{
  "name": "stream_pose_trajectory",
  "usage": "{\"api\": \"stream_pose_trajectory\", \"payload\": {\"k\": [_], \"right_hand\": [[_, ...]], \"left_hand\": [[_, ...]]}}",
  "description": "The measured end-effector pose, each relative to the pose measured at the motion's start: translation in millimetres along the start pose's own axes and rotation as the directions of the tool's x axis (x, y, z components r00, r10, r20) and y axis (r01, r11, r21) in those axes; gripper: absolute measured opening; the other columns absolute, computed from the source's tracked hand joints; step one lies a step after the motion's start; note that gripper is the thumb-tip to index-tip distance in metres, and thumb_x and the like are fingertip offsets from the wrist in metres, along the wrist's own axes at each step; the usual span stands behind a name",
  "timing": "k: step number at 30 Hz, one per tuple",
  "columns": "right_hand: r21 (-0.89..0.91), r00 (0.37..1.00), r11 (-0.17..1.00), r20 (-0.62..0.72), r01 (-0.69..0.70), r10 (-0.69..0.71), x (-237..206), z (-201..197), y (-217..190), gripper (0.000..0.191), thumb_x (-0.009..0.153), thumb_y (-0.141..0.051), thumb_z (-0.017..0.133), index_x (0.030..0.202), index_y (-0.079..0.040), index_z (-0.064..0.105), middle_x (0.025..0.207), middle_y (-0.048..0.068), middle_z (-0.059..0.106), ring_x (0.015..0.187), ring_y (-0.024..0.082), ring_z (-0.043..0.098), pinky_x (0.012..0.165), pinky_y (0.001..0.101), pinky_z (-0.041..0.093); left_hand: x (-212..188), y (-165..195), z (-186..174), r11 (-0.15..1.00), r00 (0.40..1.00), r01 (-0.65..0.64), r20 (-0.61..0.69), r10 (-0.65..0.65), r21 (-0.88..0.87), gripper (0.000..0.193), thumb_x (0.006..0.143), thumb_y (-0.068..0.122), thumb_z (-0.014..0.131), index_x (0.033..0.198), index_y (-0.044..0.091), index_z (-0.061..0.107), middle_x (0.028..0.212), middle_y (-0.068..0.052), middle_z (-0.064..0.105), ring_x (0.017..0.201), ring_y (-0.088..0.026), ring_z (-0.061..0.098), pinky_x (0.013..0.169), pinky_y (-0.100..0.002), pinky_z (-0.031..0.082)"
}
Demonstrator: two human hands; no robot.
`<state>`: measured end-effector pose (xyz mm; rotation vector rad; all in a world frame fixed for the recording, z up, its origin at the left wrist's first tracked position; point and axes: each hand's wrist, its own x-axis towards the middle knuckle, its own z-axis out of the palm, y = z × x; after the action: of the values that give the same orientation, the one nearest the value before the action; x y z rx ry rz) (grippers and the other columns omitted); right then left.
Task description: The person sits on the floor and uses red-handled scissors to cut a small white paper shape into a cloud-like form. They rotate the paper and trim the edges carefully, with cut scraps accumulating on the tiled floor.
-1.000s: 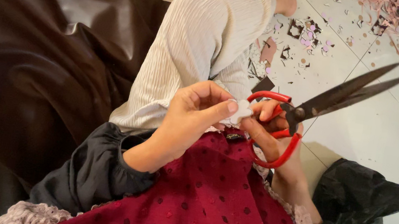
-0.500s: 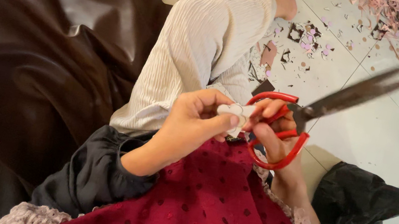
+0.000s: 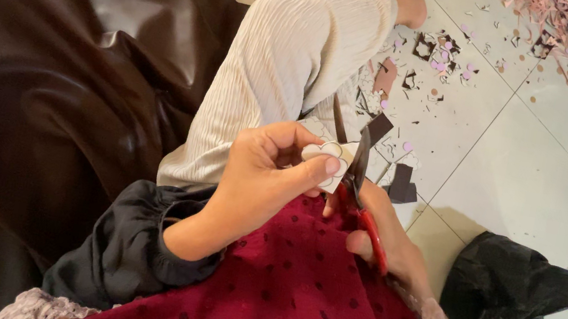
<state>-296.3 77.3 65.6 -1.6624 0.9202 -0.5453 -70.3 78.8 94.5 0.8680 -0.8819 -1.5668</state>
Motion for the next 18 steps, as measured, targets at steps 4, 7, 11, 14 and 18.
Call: {"api": "stream_pose_trajectory", "payload": {"k": [4,7,11,14,18], "right_hand": [[-0.03,0.999,0.999,-0.017,0.029,-0.029,-2,-3,20,0.114,0.063,-0.106,0.042,0.105,-0.002,0.058,0.083,0.002,0.06,0.074,0.012,0.058,0.065,0.0261,0.047],[0.044,1.0,0.999,-0.022,0.006,-0.005,-4,-2,34,0.109,0.061,-0.105,0.048,0.097,-0.002,0.055,0.079,0.004,0.058,0.072,0.014,0.059,0.066,0.0278,0.05],[0.15,0.996,0.986,-0.055,-0.067,0.076,-12,2,29,0.104,0.06,-0.1,0.055,0.091,-0.001,0.055,0.077,0.007,0.056,0.068,0.016,0.054,0.06,0.0296,0.04],[0.228,0.992,0.972,-0.106,-0.048,0.074,-17,6,9,0.106,0.066,-0.096,0.059,0.113,-0.002,0.051,0.095,0.007,0.054,0.082,0.016,0.052,0.072,0.0301,0.043],[0.136,0.997,0.989,0.055,0.052,-0.059,-4,5,-8,0.104,0.073,-0.097,0.053,0.11,0.0,0.057,0.099,0.005,0.055,0.088,0.015,0.054,0.078,0.0303,0.049]], "left_hand": [[0,0,0,0.999,0.999,-0.037,0.016,0.036,0.023,0.011,0.092,0.006,0.076,0.096,-0.003,0.071,0.082,-0.002,0.071,0.068,-0.004,0.062,0.061,-0.019,0.052],[0,-2,0,0.998,1.0,-0.022,0.005,0.022,0.06,0.011,0.091,0.006,0.076,0.095,-0.003,0.072,0.081,-0.002,0.071,0.067,-0.004,0.063,0.06,-0.018,0.052],[1,-4,2,1.0,1.0,-0.017,0.002,0.017,0.011,0.012,0.091,0.006,0.074,0.099,-0.003,0.071,0.085,-0.002,0.073,0.072,-0.003,0.065,0.064,-0.018,0.055],[3,-4,2,0.998,1.0,-0.023,0.008,0.024,-0.055,0.012,0.093,0.006,0.074,0.1,-0.003,0.07,0.086,-0.002,0.072,0.073,-0.004,0.065,0.065,-0.019,0.056],[1,-2,0,0.994,1.0,0.004,0.013,-0.003,-0.105,0.011,0.095,0.005,0.074,0.099,-0.004,0.07,0.085,-0.004,0.071,0.071,-0.005,0.064,0.065,-0.019,0.056]]}}
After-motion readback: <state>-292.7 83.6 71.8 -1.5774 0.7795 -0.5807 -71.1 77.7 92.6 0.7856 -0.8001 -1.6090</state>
